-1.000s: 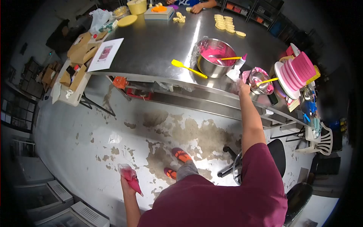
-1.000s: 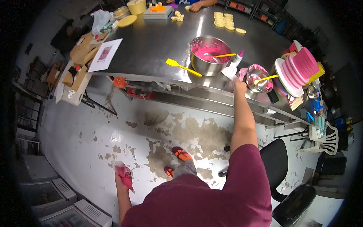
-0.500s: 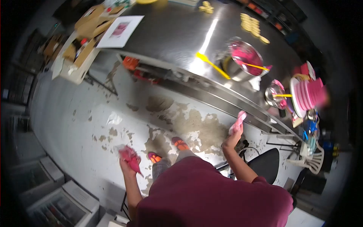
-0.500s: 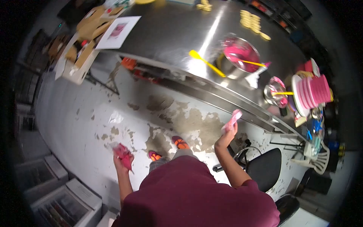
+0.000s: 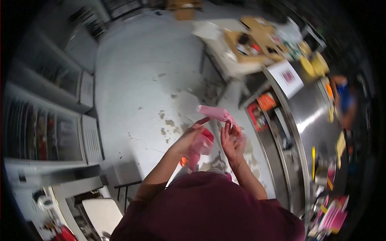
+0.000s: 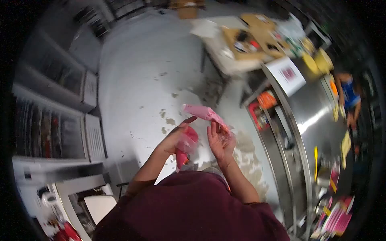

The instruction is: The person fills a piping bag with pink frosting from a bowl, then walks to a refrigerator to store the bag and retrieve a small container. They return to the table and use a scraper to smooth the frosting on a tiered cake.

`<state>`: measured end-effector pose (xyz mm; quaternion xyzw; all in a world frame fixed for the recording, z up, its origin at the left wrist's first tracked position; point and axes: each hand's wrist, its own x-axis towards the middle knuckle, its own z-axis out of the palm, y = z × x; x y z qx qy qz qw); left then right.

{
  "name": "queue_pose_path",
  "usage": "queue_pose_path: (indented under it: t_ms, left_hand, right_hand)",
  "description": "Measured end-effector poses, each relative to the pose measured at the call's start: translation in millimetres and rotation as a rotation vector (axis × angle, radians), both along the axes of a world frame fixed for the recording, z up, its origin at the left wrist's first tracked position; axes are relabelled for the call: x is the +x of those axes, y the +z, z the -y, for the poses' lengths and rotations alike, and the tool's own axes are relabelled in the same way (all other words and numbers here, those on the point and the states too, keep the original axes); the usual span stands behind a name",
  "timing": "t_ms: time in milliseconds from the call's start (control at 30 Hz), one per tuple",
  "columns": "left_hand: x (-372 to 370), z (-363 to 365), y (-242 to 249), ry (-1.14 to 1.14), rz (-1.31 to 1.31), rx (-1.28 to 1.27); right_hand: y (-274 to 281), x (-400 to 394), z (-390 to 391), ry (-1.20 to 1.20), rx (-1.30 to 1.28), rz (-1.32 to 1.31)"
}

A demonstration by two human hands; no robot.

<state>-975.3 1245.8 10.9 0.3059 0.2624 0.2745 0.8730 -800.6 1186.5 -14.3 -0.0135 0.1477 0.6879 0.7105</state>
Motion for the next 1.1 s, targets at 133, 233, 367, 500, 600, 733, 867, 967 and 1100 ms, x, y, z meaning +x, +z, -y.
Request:
queue_pose_path:
  t_ms: [133,233,367,500,600,733,867,967,1100]
  left_hand:
    - [-67.8,-82.4,3.6,0.241,0.117,0.02]
    - [-123.8,-139.3,-3.9,0.298,0.203,-0.081]
    - [-226.3,-198.2,4.1,0.379,0.271,-0.035]
    - [-304.9,-282.9,-50.4,0.773,-0.088,0.554]
    - [-378.4,-341.6,-36.5,0.888,-0.063,1.025]
    - [-459.2,-363.8,-33.6,1.321,0.163,0.258]
    - [-538.7,-372.6,-47.9,1.671,0.337,0.066]
    - [-598.3,-390.6,-50.7,1.742,0.518,0.093]
    - [-690.8,-443.6,-52.3,1.858,0.482,0.248]
  right_hand:
    - [2.3,-88.3,-99.2,0.174,0.076,0.179]
    - [-2.8,-143.1,-165.2,0.347,0.035,0.325]
    - [-34.5,-203.4,-259.0,0.675,0.234,0.726]
    - [-54.4,-273.6,-384.6,0.883,0.559,1.226]
    - [-70.6,-340.1,-500.8,1.12,0.566,1.329]
    - [4.5,-449.6,-620.1,1.192,0.805,1.615]
    - [11.5,-600.4,-711.0,0.874,1.387,1.685]
    - [60.6,-713.5,-724.5,0.516,1.825,1.78]
    - [97.6,-862.8,-741.4,0.085,2.189,1.842]
